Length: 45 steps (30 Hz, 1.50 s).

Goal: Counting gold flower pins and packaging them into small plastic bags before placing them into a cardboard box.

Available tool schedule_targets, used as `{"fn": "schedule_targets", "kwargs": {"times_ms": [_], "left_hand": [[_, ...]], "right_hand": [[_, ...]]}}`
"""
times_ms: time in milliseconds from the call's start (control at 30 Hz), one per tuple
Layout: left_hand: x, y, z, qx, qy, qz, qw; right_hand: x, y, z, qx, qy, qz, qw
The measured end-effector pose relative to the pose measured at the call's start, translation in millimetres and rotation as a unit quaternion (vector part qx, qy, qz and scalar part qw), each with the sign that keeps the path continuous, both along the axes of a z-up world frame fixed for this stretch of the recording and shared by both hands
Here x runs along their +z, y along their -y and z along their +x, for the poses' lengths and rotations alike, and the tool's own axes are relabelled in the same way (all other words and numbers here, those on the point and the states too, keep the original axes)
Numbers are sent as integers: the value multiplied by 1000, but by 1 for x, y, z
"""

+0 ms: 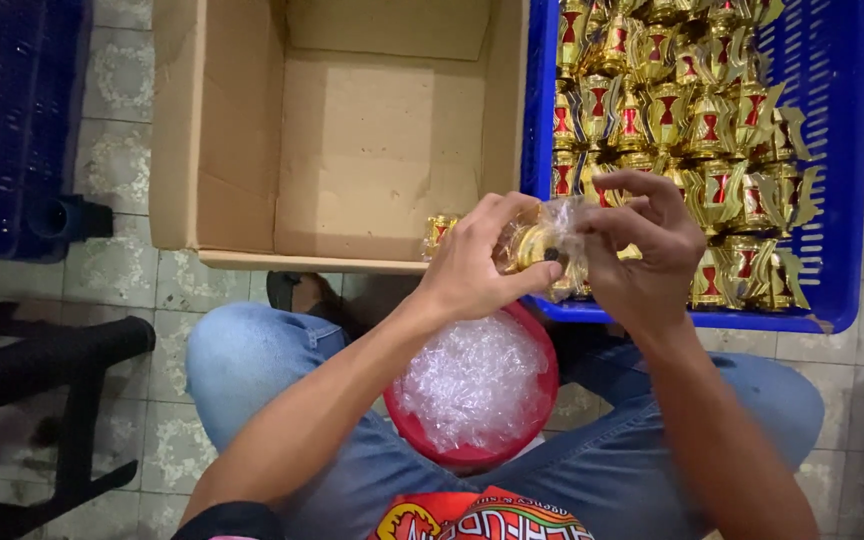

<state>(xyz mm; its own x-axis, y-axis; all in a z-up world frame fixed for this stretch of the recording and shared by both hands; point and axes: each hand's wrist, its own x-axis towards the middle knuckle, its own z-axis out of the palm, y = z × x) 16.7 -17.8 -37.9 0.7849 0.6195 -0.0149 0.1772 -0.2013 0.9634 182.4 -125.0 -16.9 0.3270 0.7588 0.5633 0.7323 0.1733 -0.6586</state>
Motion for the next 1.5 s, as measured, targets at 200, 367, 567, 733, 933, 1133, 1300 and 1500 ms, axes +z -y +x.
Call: {"fn": "schedule_targets", "kwargs": {"times_ms": [200, 367, 567, 733, 933, 1133, 1300, 1500], "left_hand": [[-2, -4, -5, 16, -20, 109, 994], [7, -3, -4, 0, -28, 196, 980], [0, 5, 0, -36, -29, 242, 969], [-6, 10, 0, -24, -23, 259, 965], [0, 5, 0, 10, 64, 298, 952], [-11, 15, 2, 19, 73, 163, 984], [-14, 11, 8, 52, 79, 240, 966], [-4, -2, -5, 12, 22, 90, 996]], "right_hand": [[11, 7, 15, 72, 7, -162, 984], [1, 13, 20, 29, -136, -220, 966], [-5, 7, 17, 37, -78, -210, 974], [-32, 6, 16, -37, 58, -107, 992], [-28, 9, 16, 31, -14, -152, 988], [-21, 1, 13, -30, -34, -60, 997], [-32, 1, 22, -60, 29, -77, 995], [28, 4, 18, 99, 72, -156, 980]]}}
